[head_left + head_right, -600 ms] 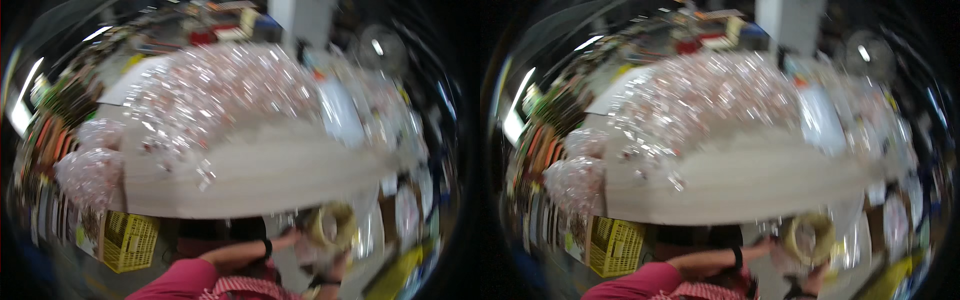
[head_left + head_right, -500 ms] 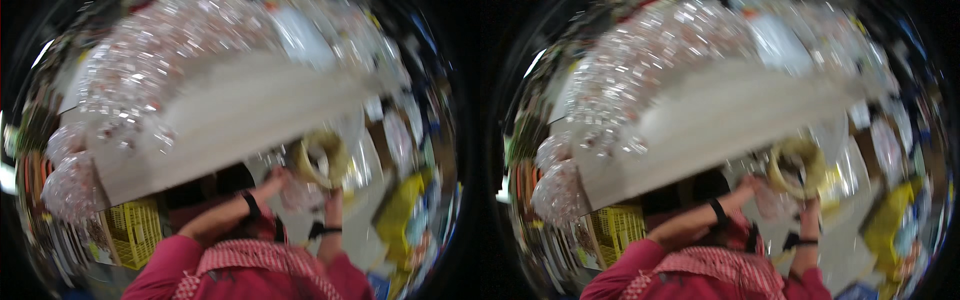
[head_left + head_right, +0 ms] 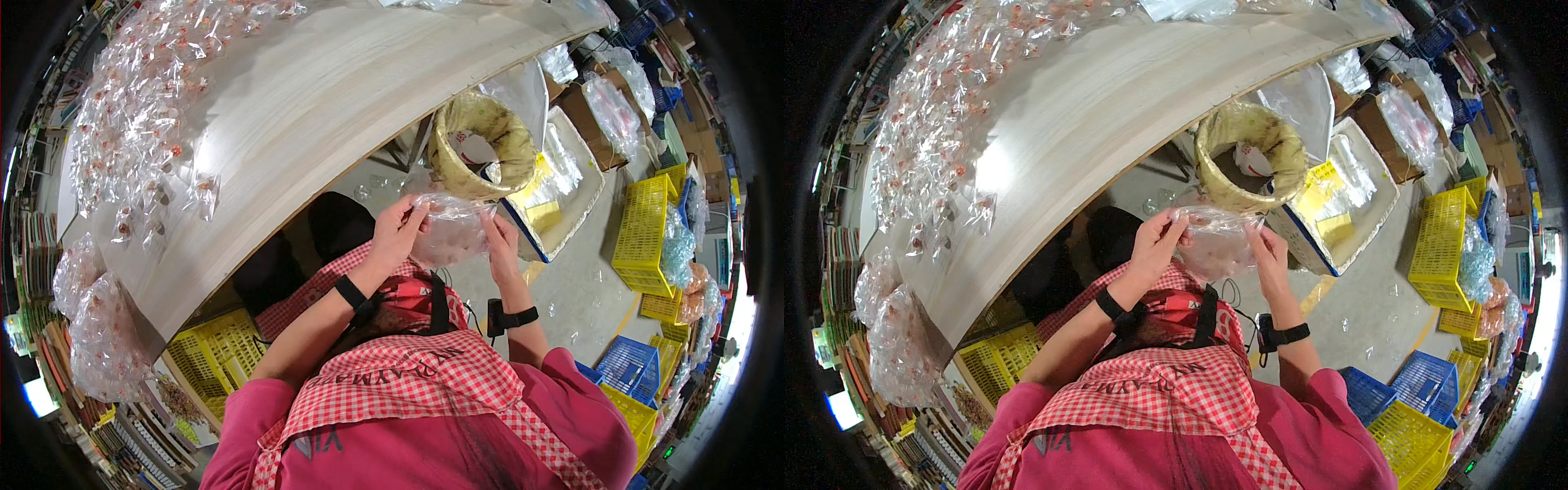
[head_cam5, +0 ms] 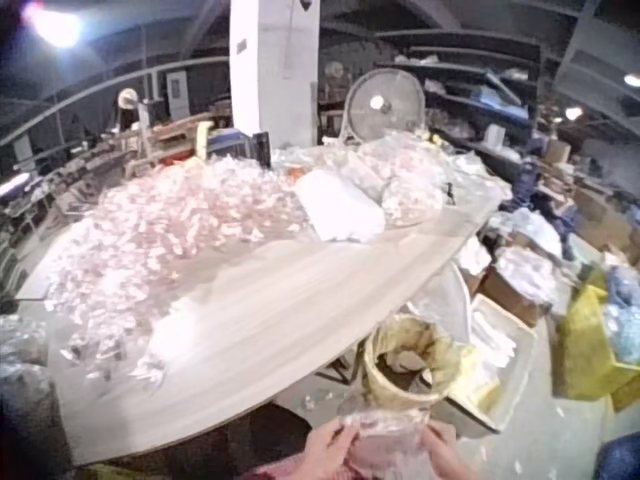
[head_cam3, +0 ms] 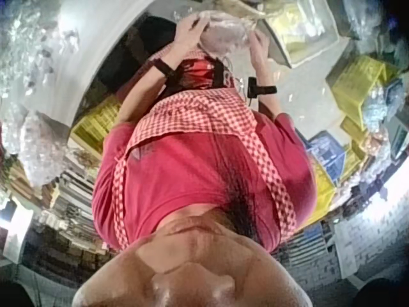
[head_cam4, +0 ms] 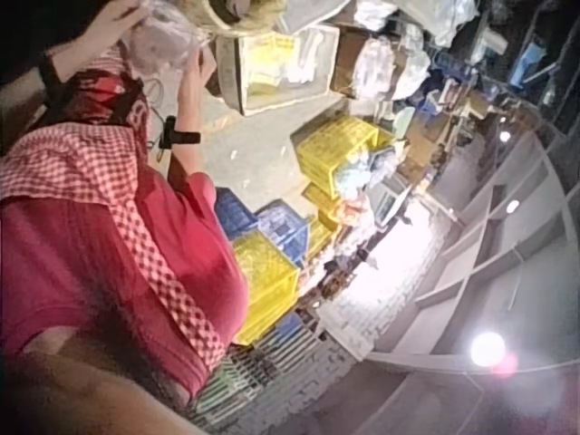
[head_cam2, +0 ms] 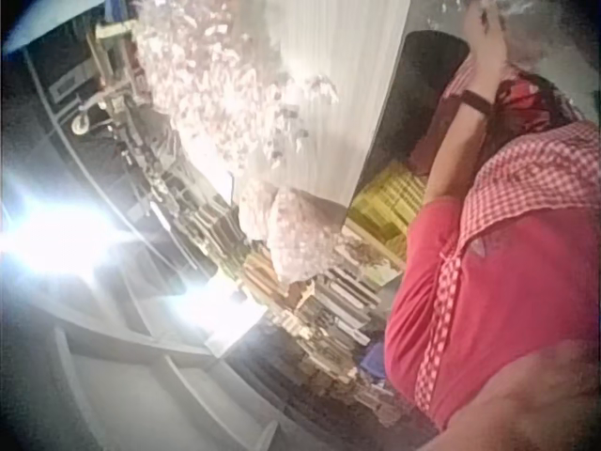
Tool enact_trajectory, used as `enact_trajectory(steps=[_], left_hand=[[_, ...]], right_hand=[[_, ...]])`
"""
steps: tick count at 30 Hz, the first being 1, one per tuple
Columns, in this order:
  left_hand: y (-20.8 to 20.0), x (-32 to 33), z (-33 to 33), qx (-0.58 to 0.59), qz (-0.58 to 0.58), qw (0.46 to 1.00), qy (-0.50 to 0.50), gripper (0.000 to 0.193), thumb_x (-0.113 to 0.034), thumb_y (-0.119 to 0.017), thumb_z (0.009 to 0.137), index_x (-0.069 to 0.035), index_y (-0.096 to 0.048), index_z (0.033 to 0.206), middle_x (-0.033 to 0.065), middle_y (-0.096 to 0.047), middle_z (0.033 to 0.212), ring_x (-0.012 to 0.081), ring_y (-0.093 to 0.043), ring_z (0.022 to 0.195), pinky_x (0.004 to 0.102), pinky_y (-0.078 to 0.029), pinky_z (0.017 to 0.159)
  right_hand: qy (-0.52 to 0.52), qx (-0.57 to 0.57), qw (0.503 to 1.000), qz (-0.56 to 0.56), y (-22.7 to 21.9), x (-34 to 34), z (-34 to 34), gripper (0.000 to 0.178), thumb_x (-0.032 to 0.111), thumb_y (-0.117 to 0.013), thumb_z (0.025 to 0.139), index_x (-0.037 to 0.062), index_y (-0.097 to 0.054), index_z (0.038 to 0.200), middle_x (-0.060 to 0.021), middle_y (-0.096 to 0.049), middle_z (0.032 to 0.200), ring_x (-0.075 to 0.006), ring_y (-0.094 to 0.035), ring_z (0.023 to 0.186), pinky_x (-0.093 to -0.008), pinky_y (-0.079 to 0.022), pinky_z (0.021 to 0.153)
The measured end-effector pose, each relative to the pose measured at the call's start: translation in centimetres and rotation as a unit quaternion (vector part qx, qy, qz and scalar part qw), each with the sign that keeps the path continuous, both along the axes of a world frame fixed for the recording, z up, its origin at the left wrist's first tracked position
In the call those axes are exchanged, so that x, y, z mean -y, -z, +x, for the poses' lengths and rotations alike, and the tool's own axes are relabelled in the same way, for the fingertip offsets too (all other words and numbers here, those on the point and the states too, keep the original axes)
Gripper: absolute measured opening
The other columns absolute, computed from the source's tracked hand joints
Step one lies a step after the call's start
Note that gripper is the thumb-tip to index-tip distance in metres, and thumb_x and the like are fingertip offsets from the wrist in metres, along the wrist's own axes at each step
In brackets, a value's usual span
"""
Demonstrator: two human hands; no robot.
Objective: Packing small plastic components into individual plastic bags and then into larger bags.
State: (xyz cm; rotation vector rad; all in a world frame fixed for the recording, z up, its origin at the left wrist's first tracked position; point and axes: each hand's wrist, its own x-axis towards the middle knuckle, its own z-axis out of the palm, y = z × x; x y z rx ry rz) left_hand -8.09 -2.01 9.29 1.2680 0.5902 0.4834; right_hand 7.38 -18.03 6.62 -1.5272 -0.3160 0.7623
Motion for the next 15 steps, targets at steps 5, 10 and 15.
enact_trajectory(steps=[5,10,15], left_hand=[[-1.3,-0.3,-1.0,0.009,0.005,1.0,0.009,0.019,-0.014,-0.054,0.101,0.0,-0.066,0.103,-0.0012,-0.06,0.076,0.0052,-0.054,0.068,0.0221,-0.047,0.063],[-1.1,-0.7,-3.4,0.014,0.021,1.0,-0.005,0.02,-0.014,-0.054,0.101,0.001,-0.067,0.101,-0.0012,-0.06,0.076,0.0054,-0.055,0.068,0.0215,-0.047,0.064],[-3.1,-0.9,-8.3,0.005,0.023,0.998,-0.06,0.018,-0.014,-0.055,0.101,0.002,-0.063,0.099,-0.0003,-0.06,0.073,0.0041,-0.055,0.064,0.0199,-0.045,0.058]], right_hand=[[-0.037,0.169,0.983,-0.063,-4.3,-0.5,-1.5,0.029,0.024,-0.058,0.099,0.0015,-0.069,0.085,0.0081,-0.044,0.062,-0.001,-0.038,0.06,-0.0213,-0.029,0.053],[-0.087,0.221,0.968,-0.087,-4.5,-0.9,-1.8,0.024,0.018,-0.061,0.097,-0.0021,-0.067,0.086,0.0051,-0.047,0.061,-0.0047,-0.041,0.061,-0.026,-0.035,0.054],[-0.203,0.258,0.943,-0.043,-7.5,-1.8,-3.6,0.02,0.014,-0.061,0.095,-0.0037,-0.066,0.087,-0.0048,-0.052,0.066,-0.0119,-0.045,0.064,-0.0296,-0.037,0.057]])
